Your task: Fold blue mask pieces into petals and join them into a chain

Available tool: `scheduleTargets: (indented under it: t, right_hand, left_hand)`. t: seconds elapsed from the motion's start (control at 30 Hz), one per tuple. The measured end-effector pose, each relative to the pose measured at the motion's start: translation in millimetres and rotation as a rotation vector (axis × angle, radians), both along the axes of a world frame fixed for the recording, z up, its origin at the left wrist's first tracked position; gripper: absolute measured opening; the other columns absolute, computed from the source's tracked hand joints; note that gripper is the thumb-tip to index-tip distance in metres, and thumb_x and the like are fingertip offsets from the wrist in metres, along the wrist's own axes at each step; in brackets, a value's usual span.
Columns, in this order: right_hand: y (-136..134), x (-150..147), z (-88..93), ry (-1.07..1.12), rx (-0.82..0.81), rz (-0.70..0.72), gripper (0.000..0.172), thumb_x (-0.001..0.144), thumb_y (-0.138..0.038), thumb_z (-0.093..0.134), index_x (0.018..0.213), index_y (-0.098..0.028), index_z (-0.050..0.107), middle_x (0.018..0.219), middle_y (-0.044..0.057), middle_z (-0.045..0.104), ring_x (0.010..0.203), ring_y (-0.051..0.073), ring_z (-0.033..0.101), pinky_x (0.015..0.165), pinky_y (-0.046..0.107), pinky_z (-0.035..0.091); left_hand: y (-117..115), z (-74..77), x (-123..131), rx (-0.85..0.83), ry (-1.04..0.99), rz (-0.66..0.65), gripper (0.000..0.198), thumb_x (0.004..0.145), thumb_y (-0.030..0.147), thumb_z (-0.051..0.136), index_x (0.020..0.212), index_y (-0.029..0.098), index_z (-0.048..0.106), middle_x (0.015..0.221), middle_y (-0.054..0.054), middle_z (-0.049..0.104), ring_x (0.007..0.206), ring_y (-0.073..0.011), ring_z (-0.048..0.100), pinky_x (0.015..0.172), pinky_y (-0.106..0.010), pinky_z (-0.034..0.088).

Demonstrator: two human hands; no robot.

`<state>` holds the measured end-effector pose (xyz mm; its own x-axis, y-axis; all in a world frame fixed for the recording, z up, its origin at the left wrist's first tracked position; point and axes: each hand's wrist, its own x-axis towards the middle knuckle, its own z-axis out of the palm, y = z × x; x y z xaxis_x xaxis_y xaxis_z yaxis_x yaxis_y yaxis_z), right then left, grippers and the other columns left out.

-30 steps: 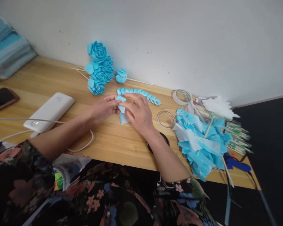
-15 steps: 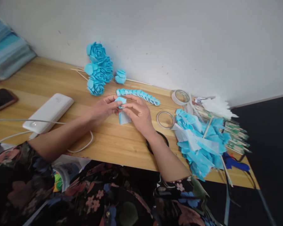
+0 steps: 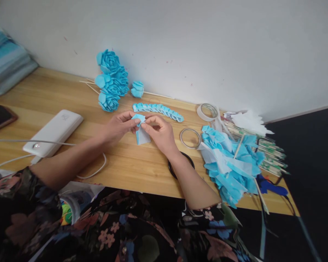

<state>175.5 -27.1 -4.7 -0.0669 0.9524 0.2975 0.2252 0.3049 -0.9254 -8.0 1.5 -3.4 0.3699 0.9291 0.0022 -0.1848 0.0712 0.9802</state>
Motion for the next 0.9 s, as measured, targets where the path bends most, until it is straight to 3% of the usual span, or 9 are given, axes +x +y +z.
scheduleTargets:
  t: [0.2, 0.5, 0.8, 0.9]
  right_hand:
    - [0.0, -1.2, -1.0, 0.055, -0.048, 0.008, 0.019, 0.082, -0.039, 0.077, 0.079, -0.023, 0.066, 0.098, 0.002, 0.075, 0.09, 0.015, 0.067, 0.077, 0.03, 0.055]
    - [-0.6, -0.5, -1.7, 0.07, -0.103, 0.023, 0.019, 0.083, -0.04, 0.076, 0.082, -0.022, 0.069, 0.1, 0.002, 0.076, 0.086, 0.014, 0.065, 0.07, 0.027, 0.051]
    - [-0.7, -1.4, -1.5, 0.06, -0.065, 0.032, 0.017, 0.084, -0.039, 0.076, 0.082, -0.023, 0.07, 0.103, 0.002, 0.077, 0.093, 0.015, 0.068, 0.076, 0.029, 0.053]
    - [-0.9, -1.9, -1.4, 0.089, -0.098, 0.028, 0.019, 0.082, -0.04, 0.077, 0.082, -0.022, 0.07, 0.096, 0.001, 0.076, 0.083, 0.014, 0.065, 0.072, 0.028, 0.051]
  left_hand:
    - [0.5, -1.6, -0.1, 0.029, 0.01, 0.018, 0.021, 0.078, 0.031, 0.081, 0.08, 0.016, 0.067, 0.067, 0.004, 0.063, 0.059, -0.007, 0.055, 0.06, -0.021, 0.047]
    - [1.1, -2.3, -0.5, 0.039, 0.021, 0.027, 0.021, 0.079, 0.032, 0.081, 0.081, 0.016, 0.068, 0.066, 0.004, 0.063, 0.058, -0.0074, 0.055, 0.059, -0.021, 0.047]
    - [-3.4, 1.3, -0.1, 0.115, 0.031, 0.096, 0.019, 0.081, 0.031, 0.079, 0.078, 0.017, 0.067, 0.063, 0.004, 0.06, 0.057, -0.0074, 0.053, 0.059, -0.022, 0.045]
    - [-3.7, 0.7, -0.2, 0.118, 0.051, 0.102, 0.02, 0.081, 0.033, 0.079, 0.077, 0.018, 0.067, 0.063, 0.003, 0.06, 0.057, -0.0081, 0.053, 0.059, -0.023, 0.045]
